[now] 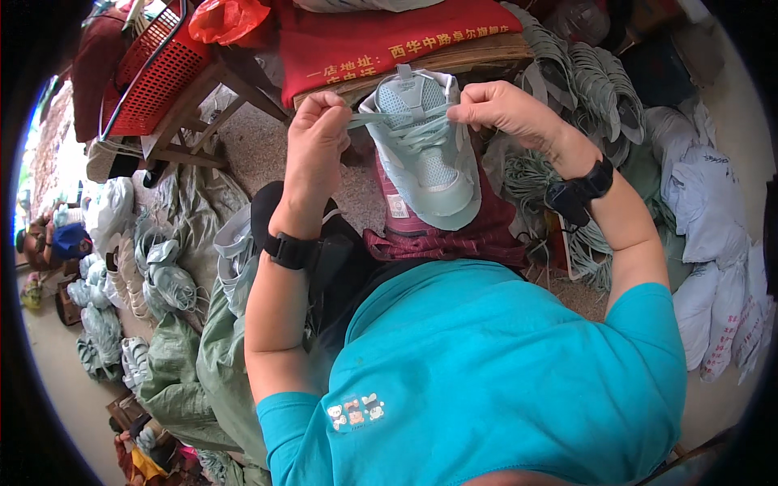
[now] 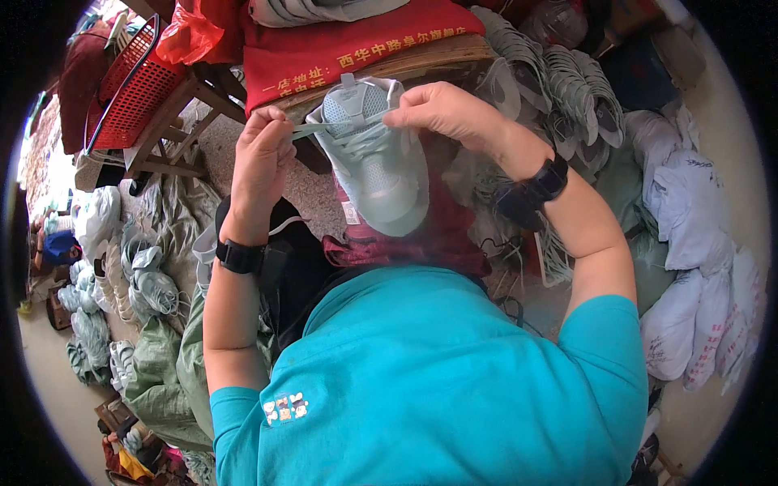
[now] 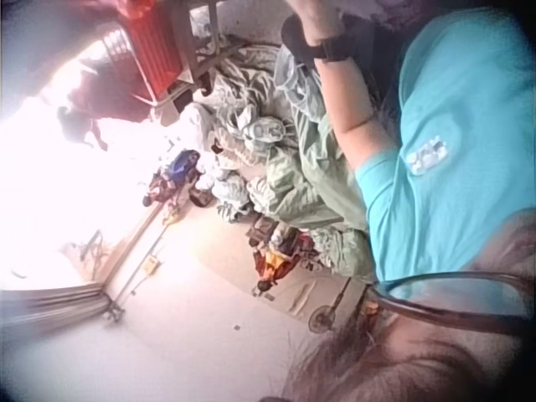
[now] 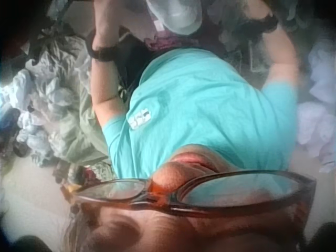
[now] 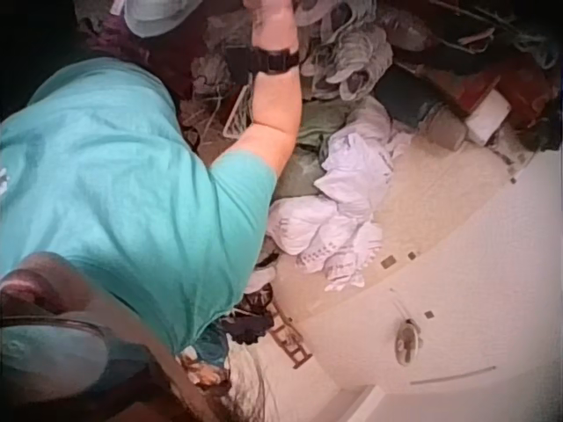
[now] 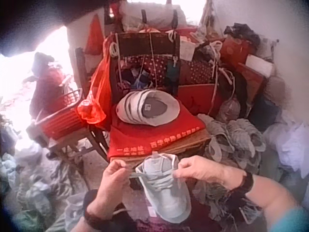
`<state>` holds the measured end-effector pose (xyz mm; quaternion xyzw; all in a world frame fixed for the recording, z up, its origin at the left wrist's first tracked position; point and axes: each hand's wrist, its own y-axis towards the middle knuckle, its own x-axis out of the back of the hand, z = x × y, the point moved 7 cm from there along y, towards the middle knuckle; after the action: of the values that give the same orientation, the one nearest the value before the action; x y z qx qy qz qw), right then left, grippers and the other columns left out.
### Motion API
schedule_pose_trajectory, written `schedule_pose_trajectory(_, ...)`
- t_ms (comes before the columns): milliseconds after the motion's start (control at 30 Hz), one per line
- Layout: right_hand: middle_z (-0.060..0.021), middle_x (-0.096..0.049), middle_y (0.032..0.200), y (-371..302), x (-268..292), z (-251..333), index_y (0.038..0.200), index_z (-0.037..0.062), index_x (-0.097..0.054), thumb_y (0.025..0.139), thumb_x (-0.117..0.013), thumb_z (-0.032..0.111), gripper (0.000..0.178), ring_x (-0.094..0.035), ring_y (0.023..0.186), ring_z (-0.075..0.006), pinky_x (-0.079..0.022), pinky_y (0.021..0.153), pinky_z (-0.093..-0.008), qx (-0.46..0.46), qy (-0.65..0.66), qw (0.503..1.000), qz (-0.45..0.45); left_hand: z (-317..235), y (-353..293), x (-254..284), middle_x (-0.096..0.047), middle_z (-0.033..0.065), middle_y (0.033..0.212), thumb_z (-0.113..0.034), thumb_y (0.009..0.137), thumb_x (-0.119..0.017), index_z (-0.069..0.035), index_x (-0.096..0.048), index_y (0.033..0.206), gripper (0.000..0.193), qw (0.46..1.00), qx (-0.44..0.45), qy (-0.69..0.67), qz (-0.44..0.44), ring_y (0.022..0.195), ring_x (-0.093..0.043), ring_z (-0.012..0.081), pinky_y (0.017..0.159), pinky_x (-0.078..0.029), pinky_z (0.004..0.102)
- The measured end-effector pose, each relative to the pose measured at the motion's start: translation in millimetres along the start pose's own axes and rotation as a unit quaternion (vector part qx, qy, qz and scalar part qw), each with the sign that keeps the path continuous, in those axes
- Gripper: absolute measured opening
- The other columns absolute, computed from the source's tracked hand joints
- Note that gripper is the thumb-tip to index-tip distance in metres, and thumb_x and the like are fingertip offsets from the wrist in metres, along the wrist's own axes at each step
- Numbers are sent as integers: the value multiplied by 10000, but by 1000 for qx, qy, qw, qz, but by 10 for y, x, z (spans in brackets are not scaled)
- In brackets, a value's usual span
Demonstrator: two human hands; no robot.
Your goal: The person sits on the floor in a cluttered workshop and laces a light green sneaker. They thread the laces through the eyelets, pull them tight, and tie a knot. The person then picks up a stack of similar shoes from a nearby pile and places them on a red box before continuing to lace another shoe.
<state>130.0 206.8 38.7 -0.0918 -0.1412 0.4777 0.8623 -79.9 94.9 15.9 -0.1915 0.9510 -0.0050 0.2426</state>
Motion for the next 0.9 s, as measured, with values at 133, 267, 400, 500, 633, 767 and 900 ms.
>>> schedule_pose_trajectory(133,77,-501,638,74,-53,-8,710,108,-637,896,-692,316,285,-383,588,-25,-305,561,-206,-4,44,998,54,21,-47,78,-425,-83,674,-29,926,-570,-121,-558,951,96,999,30,-32,-13,526,-347,26,479,-262,204)
schedule_pose_trajectory(267,80,-505,636,58,3,5,782,79,-686,919,-660,293,255,-345,546,-18,-268,515,-206,-33,37,997,57,61,-55,255,-440,-79,676,-29,922,-573,-116,-561,959,96,997,40,-69,-7,523,-350,22,477,-265,199)
schedule_pose_trajectory(400,74,-535,635,-12,-101,-56,864,32,-703,939,-636,272,261,-294,496,-6,-217,470,-207,-73,59,983,159,-21,-106,374,-456,-69,687,-14,904,-579,-112,-551,964,118,997,34,-60,-32,523,-354,22,468,-268,194)
schedule_pose_trajectory(500,46,-573,732,100,-26,95,928,17,-694,953,-619,265,260,-452,651,-45,-382,604,-218,71,-39,995,58,-71,-66,495,-446,-65,676,-7,903,-564,-110,-558,940,110,995,12,-74,-59,523,-348,25,471,-273,200)
schedule_pose_trajectory(633,-5,-536,874,65,-6,391,996,46,-671,888,-663,196,185,-561,821,-139,-455,784,-275,182,-271,942,-78,-230,-22,758,-464,-58,675,-20,912,-557,-95,-576,951,87,996,-22,-53,-66,522,-350,25,471,-272,194)
schedule_pose_trajectory(767,-90,-527,930,41,-213,467,936,43,-600,831,-656,119,141,-595,814,-238,-486,739,-341,250,-435,861,-84,-233,-137,529,-429,-59,680,-60,922,-568,-87,-591,1010,96,996,-28,17,-86,541,-344,30,490,-278,184)
schedule_pose_trajectory(900,-114,-545,874,96,-257,498,899,30,-572,838,-636,90,107,-605,809,-301,-493,712,-384,220,-363,904,-59,-294,-191,537,-466,-70,735,-36,913,-557,-72,-591,997,98,989,-58,116,-68,575,-359,13,502,-278,181)
